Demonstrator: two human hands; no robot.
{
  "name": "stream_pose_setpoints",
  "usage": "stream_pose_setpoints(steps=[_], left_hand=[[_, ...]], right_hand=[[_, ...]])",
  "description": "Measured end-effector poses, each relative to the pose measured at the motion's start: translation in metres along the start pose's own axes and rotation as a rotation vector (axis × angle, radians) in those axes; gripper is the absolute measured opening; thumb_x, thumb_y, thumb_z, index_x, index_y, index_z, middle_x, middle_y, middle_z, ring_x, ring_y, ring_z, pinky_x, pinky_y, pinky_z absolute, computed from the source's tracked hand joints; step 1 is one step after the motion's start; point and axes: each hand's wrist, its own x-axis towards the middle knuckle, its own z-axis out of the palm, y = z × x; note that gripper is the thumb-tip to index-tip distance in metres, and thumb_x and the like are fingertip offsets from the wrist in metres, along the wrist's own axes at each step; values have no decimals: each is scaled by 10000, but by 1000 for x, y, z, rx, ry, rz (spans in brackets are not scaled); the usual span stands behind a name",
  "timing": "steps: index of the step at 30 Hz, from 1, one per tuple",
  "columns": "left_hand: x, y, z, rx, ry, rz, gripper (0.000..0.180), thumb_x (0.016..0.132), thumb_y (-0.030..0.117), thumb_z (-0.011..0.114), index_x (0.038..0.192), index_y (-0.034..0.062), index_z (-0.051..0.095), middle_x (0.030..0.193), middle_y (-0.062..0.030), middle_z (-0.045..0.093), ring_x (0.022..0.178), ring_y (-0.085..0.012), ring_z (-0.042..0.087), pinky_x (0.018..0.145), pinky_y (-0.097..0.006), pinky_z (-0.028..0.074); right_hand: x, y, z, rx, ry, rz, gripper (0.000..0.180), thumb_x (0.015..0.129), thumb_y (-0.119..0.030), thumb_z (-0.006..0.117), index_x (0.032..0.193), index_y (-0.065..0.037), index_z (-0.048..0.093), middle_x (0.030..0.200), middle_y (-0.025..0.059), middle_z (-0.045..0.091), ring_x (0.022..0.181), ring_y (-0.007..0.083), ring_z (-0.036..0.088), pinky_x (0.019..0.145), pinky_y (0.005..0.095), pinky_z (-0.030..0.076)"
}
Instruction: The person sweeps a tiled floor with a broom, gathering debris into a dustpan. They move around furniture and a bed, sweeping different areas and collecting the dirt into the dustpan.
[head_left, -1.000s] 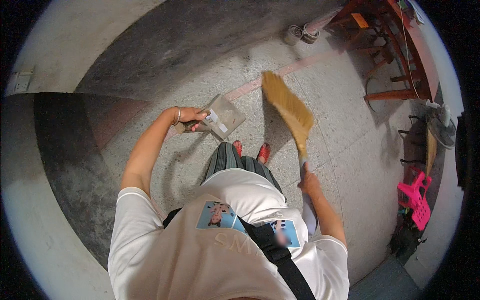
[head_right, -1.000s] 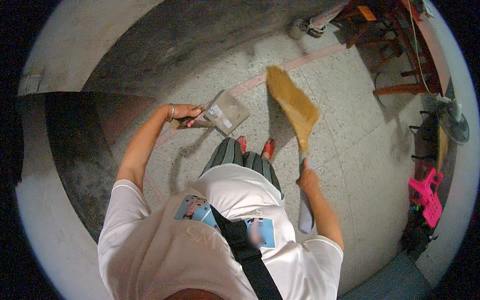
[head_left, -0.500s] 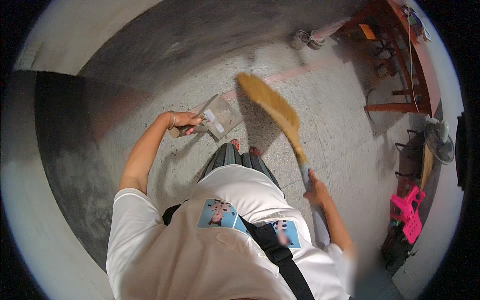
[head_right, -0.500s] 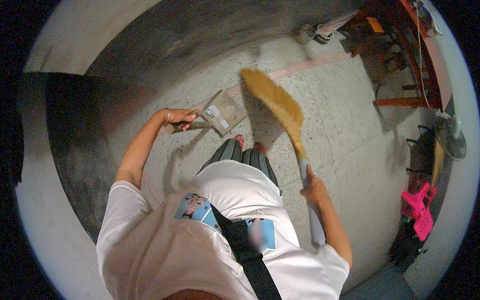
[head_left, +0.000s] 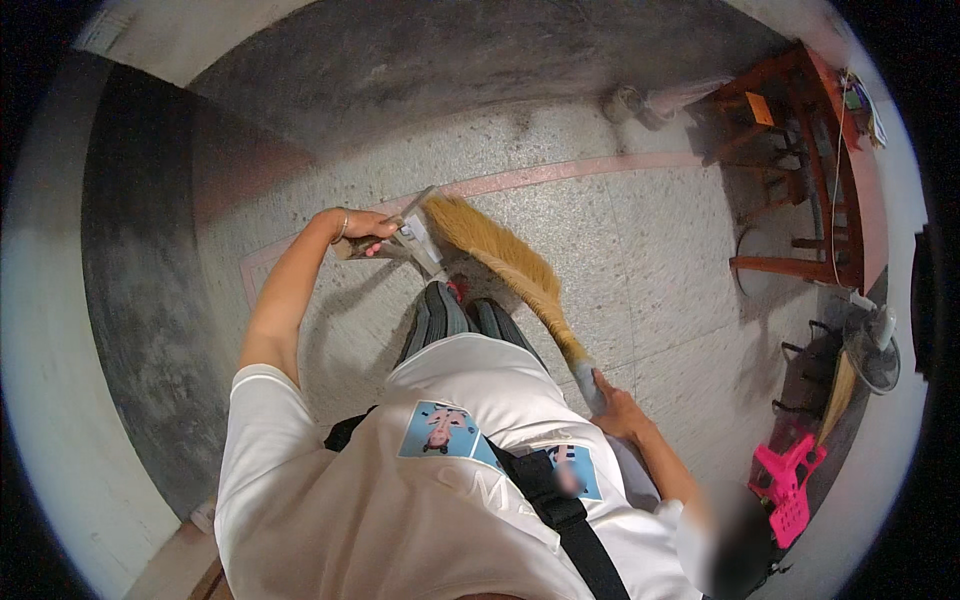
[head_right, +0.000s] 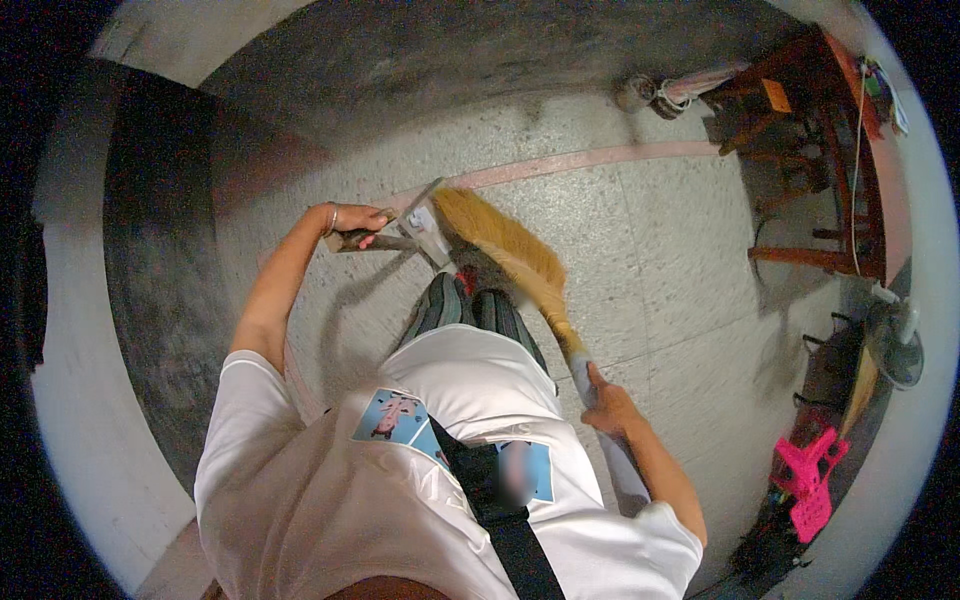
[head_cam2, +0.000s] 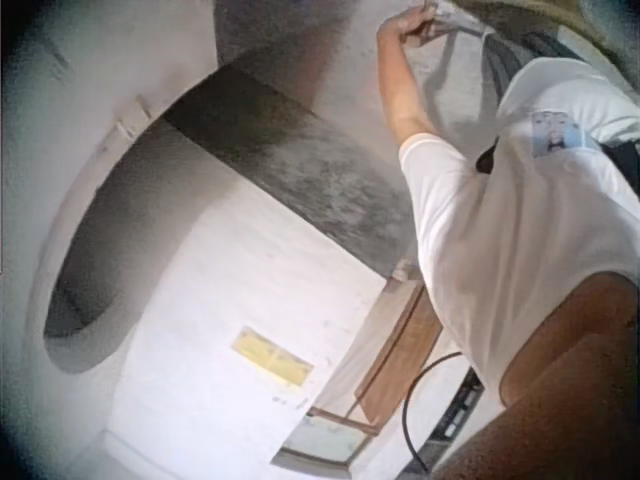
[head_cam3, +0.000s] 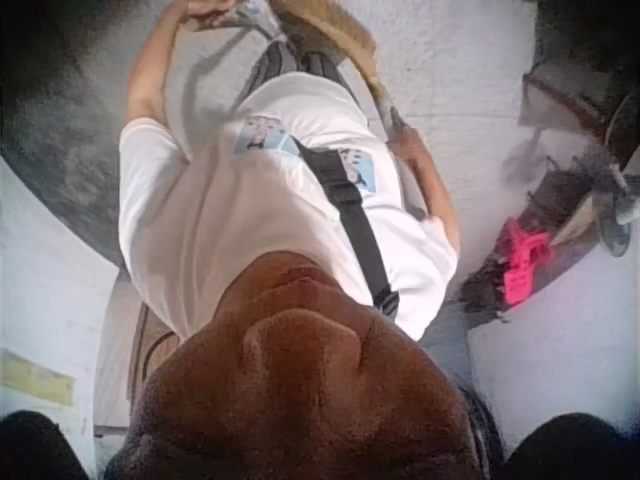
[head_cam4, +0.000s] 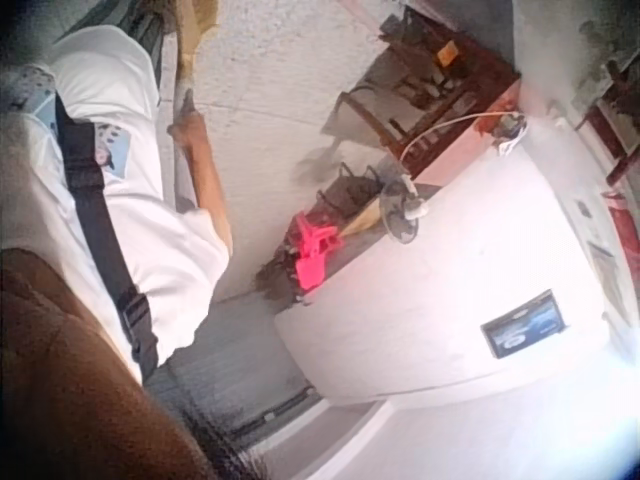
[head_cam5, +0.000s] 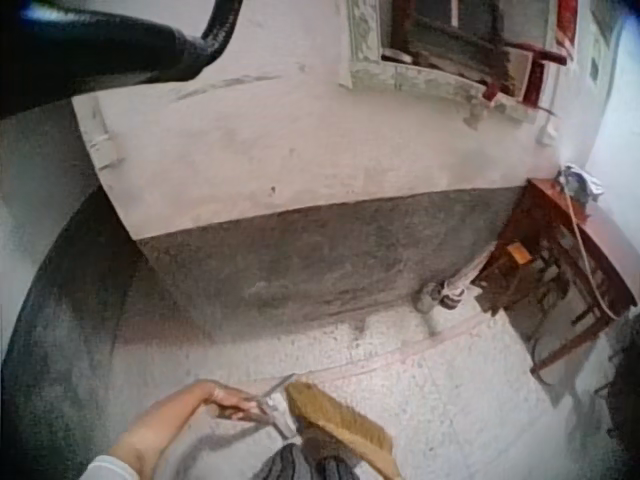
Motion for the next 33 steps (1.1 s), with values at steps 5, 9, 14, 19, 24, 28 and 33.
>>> stream_pose_setpoints(steps=[5,9,14,19,24,28,33], left_hand=[[-11,-44,57,-76,90,-10,425,842,498,432,780,78,424,656,-9,501,564,-92,492,528,-252,428],[-11,-107,109,-154,123,-6,332,863,428,440,898,99,419,648,18,465,550,-72,453,493,-237,416],[-36,-148,159,-189,210,15,395,850,491,420,808,99,393,666,-1,504,577,-77,489,510,-243,416],[-54,-173,192,-304,254,-32,335,874,427,420,832,97,389,671,-6,508,581,-101,501,559,-268,442],[-55,-203,205,-430,267,-13,303,880,398,425,851,99,390,682,-5,507,578,-104,499,578,-271,446],[-68,-224,240,-554,321,36,300,881,399,425,849,103,390,684,-4,506,581,-103,498,580,-274,444],[-73,-263,292,-578,429,112,349,875,440,411,838,94,406,686,5,502,609,-96,494,587,-266,431]], right_hand=[[15,29,5,70,85,-51,921,582,-152,663,1349,-78,159,1056,267,526,970,372,528,841,362,426],[91,34,5,52,272,-79,896,588,-88,682,1339,-51,195,1148,231,492,1068,312,488,881,334,397],[181,34,7,-71,408,-65,920,550,-136,684,1324,-3,205,1104,259,513,1024,306,523,843,324,420],[178,22,52,-273,227,-28,1002,550,-178,706,1333,-12,104,1004,262,552,956,353,546,807,383,452],[114,43,75,-517,-149,-62,1046,571,-205,692,1356,-101,8,1043,261,534,982,392,515,825,417,435],[51,24,49,-321,-186,-274,945,537,-174,654,1345,-74,175,1125,234,505,1048,355,488,875,346,406],[41,-17,41,-239,-130,-253,932,537,-143,661,1341,-50,200,1149,223,494,1053,288,496,898,296,376]])
